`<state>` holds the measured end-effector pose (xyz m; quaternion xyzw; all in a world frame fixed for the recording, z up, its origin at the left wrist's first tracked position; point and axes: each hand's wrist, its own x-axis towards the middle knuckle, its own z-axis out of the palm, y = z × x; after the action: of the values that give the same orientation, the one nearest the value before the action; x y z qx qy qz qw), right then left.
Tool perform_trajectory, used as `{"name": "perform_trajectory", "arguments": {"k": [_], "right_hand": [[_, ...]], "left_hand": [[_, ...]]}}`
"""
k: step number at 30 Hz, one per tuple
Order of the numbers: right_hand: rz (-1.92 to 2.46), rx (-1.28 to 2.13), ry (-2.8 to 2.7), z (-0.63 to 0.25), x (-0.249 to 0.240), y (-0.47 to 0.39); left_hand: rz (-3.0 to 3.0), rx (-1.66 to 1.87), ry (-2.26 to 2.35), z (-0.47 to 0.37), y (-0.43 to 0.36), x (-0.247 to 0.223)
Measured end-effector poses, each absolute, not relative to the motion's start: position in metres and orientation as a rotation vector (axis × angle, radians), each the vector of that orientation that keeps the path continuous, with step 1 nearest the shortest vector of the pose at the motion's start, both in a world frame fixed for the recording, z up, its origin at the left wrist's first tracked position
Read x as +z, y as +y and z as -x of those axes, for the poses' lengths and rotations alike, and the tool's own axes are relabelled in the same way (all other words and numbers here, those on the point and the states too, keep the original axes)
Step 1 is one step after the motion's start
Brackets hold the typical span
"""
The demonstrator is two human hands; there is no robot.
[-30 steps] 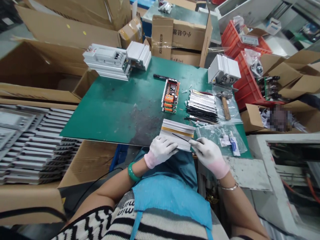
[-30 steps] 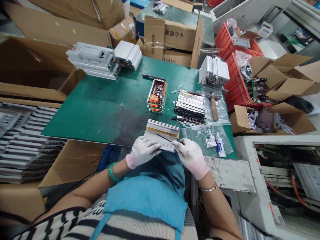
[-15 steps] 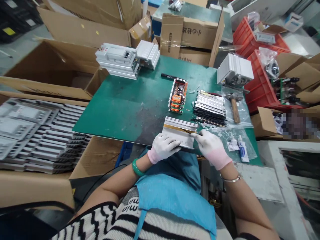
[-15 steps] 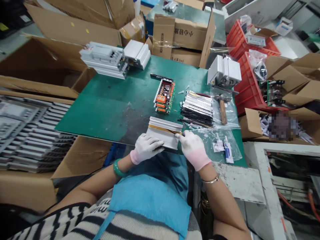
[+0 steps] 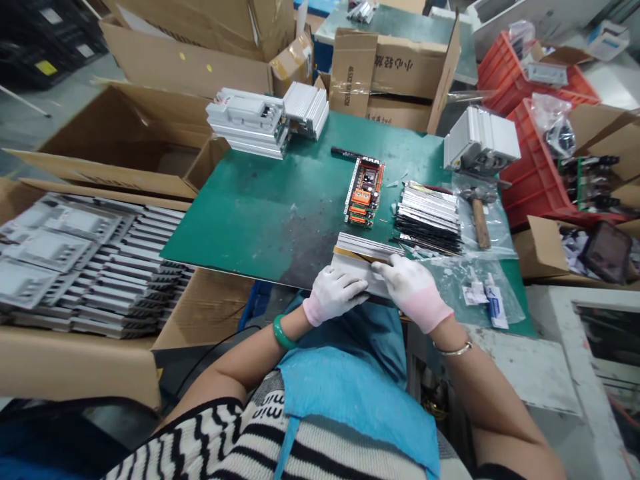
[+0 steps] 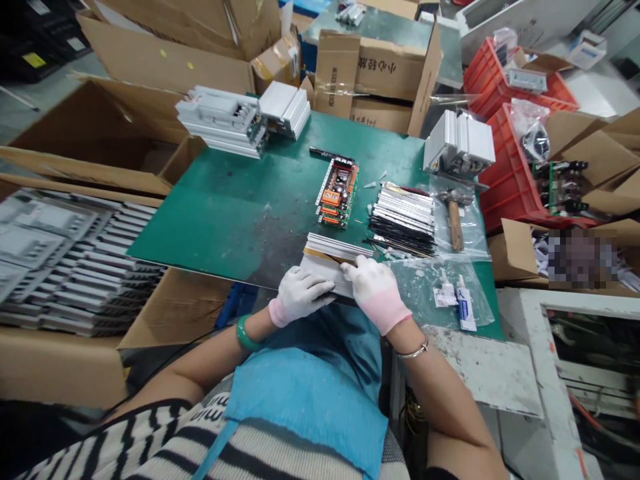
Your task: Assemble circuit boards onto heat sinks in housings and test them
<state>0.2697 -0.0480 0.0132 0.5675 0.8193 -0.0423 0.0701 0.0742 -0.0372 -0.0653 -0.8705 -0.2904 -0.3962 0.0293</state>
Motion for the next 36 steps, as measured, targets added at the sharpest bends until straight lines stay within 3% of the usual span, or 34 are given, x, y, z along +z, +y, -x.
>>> {"name": "perform_trajectory", "arguments": {"k": [17, 21, 29, 36], "right_hand": [[-1.625, -0.152, 2.919, -0.267, -0.01, -0.053], [-1.604, 0.003, 2.824, -0.298, -0.01, -0.074], [-1.793, -0.007, 2.468, -0.35, -0.002, -0.121], [-2.036, -0.002, 2.538, -0.37, -0.01, -0.135]], "left_hand": [[2.695, -1.239, -0.835, -0.071, -0.035, -0.066], [2.686, -1.257, -0.841, -0.072, -0.035, -0.063], [2.759, -1.183, -0.92, -0.055, -0.028, -0.053], [2.829, -0.943, -1.068, -0.035, -0.012, -0.055]]}}
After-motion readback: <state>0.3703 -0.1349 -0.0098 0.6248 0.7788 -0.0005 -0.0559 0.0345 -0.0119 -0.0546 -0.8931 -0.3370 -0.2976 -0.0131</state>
